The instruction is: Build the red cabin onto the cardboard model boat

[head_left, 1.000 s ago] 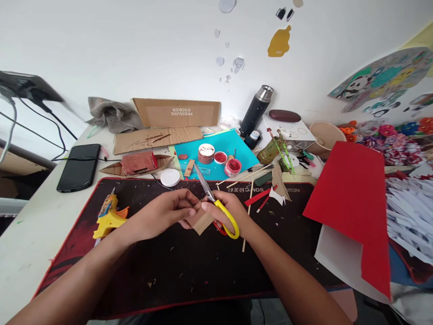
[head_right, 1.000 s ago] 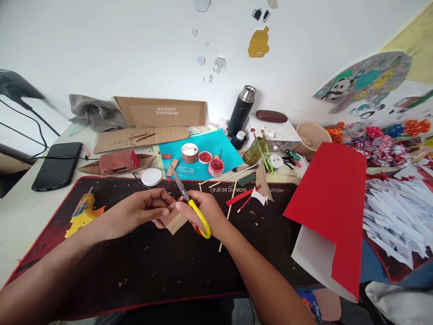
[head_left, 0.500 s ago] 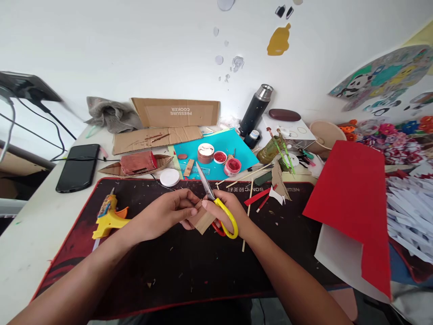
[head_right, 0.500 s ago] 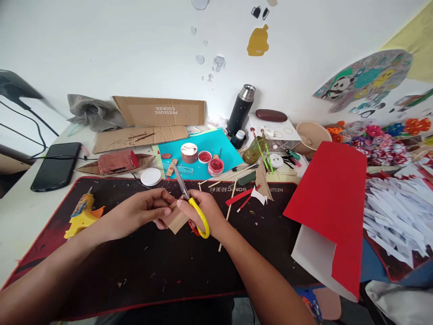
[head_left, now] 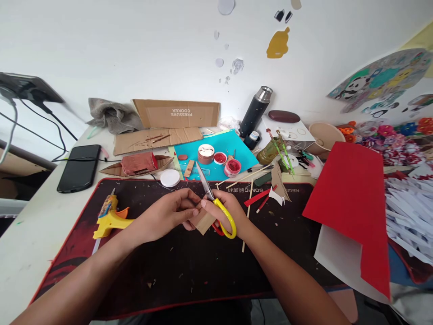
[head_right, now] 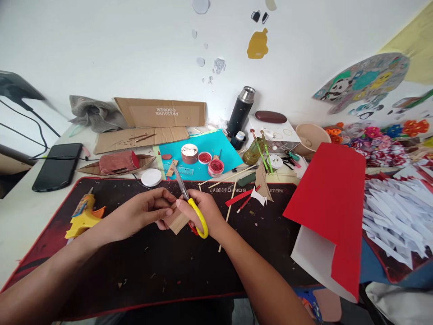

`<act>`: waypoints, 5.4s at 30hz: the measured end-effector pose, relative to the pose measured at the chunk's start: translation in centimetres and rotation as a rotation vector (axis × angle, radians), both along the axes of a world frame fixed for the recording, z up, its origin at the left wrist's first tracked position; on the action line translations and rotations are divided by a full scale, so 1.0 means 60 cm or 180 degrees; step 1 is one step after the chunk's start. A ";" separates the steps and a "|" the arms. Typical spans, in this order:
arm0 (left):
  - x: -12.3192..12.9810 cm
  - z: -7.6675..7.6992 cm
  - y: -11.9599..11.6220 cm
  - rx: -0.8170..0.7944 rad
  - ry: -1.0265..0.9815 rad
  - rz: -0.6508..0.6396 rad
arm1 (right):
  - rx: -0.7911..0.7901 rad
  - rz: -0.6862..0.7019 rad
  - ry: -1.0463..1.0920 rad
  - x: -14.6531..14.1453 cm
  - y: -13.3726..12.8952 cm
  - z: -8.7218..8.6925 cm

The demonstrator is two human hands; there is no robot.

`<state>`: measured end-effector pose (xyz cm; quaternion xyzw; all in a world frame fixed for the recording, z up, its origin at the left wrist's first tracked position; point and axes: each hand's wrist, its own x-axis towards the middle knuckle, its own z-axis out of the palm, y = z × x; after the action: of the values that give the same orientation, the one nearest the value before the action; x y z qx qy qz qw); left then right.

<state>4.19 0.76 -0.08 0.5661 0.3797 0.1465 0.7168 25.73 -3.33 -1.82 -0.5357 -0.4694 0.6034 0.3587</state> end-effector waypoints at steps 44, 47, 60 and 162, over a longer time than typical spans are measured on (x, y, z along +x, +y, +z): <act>-0.025 0.009 0.012 -0.0173 -0.0119 -0.0171 | 0.0148 -0.0076 0.0362 0.011 0.002 -0.004; -0.025 0.008 0.011 -0.0133 -0.0132 -0.0105 | 0.0096 -0.0103 0.0332 0.012 0.001 -0.006; -0.030 0.009 0.006 -0.0156 0.0160 -0.0288 | 0.0078 0.0078 0.0063 0.008 -0.007 -0.011; 0.012 0.021 0.037 -0.0097 -0.1575 0.2698 | 0.0867 0.0177 -0.1034 -0.053 -0.043 -0.007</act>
<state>4.90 2.96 1.16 0.2994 0.3971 0.5499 0.6710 22.56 -5.89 -2.23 -0.5593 -0.6128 0.4498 0.3307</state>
